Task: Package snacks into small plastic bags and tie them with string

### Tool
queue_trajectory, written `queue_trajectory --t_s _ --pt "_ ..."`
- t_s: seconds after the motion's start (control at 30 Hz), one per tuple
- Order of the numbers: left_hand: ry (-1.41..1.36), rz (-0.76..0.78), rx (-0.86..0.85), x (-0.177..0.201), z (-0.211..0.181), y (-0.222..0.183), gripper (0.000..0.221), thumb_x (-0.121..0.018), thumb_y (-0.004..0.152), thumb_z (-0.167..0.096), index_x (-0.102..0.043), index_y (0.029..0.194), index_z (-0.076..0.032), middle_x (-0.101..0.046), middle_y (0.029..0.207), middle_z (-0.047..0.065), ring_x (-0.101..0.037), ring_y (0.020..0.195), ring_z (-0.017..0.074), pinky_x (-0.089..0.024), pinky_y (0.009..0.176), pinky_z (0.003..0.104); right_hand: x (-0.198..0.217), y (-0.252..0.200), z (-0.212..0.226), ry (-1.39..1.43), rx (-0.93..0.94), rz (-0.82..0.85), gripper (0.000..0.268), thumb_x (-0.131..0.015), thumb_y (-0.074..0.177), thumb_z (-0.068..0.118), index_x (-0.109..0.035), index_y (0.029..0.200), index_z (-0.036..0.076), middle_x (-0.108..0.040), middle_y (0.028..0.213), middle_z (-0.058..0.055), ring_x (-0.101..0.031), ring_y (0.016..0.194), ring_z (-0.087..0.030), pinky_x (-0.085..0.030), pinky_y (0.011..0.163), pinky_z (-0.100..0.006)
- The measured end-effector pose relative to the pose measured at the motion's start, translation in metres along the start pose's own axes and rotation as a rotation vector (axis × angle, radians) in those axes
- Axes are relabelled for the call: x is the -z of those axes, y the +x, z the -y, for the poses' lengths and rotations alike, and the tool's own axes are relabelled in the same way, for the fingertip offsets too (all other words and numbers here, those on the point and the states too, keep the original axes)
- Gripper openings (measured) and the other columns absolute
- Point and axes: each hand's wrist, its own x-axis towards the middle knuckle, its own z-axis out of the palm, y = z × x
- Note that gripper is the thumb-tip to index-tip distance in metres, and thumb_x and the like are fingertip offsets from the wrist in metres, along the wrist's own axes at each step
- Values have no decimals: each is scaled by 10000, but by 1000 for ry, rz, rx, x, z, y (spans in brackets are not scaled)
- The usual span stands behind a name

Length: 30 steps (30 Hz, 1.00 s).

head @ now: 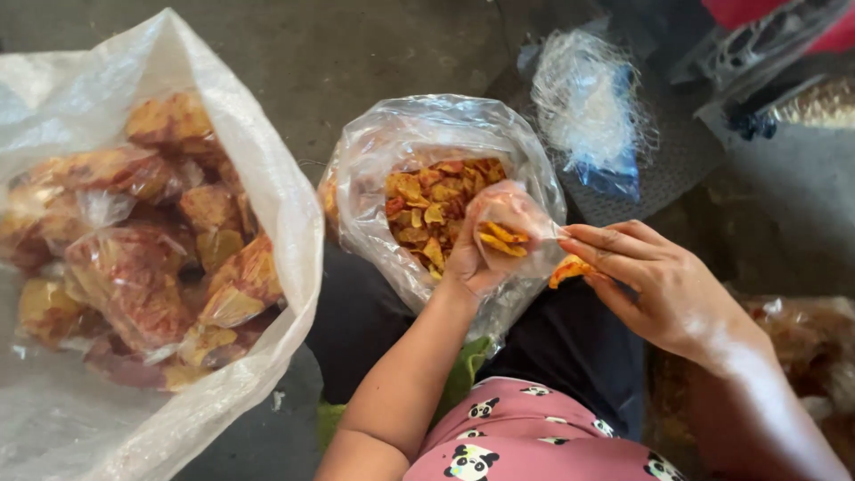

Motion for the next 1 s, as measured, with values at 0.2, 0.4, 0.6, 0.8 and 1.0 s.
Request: queue_trajectory --t_s 0.2,0.4,0.6,0.8,1.0 --pt "-129 55 127 -29 -13 -7 730 -905 744 -481 -589 1347 -218 -640 1256 128 -618 1184 325 -427 1137 545 -8 -11 7 -175 94 -42 382 -481 1027 134 -616 1372 43 -647 1412 -49 -634 1176 -292 -476 1084 -377" --pt "-3 -209 25 -19 -27 -10 653 -849 803 -438 -630 1285 -58 -704 1163 175 -658 1115 345 -548 950 556 -8 -4 20 -95 50 -115 349 -538 1003 87 -622 1333 11 -650 1392 -93 -623 1198 -308 -485 1061 -390" --pt "54 -58 -233 -26 -29 -6 765 -925 762 -362 -557 1373 -84 -614 1278 158 -575 1208 332 -476 1106 508 -1 -10 53 381 -319 -444 381 -600 935 -54 -626 1309 16 -587 1354 -203 -591 1268 -309 -465 1149 -405" --pt "-29 0 -325 -21 -27 -3 551 -817 899 -363 -608 1336 -100 -624 1325 176 -522 1345 342 -374 1182 521 -43 2 64 177 -178 -620 191 -715 945 -5 -715 1133 -41 -667 1212 -244 -719 1103 -322 -575 992 -369" --pt "-35 -103 -399 -61 -13 -5 241 -732 957 -371 -770 1082 -169 -762 1143 139 -711 1122 327 -532 1057 510 -81 25 28 46 -36 -983 198 -891 854 112 -798 991 4 -757 1024 -171 -730 941 -376 -535 877 -428"
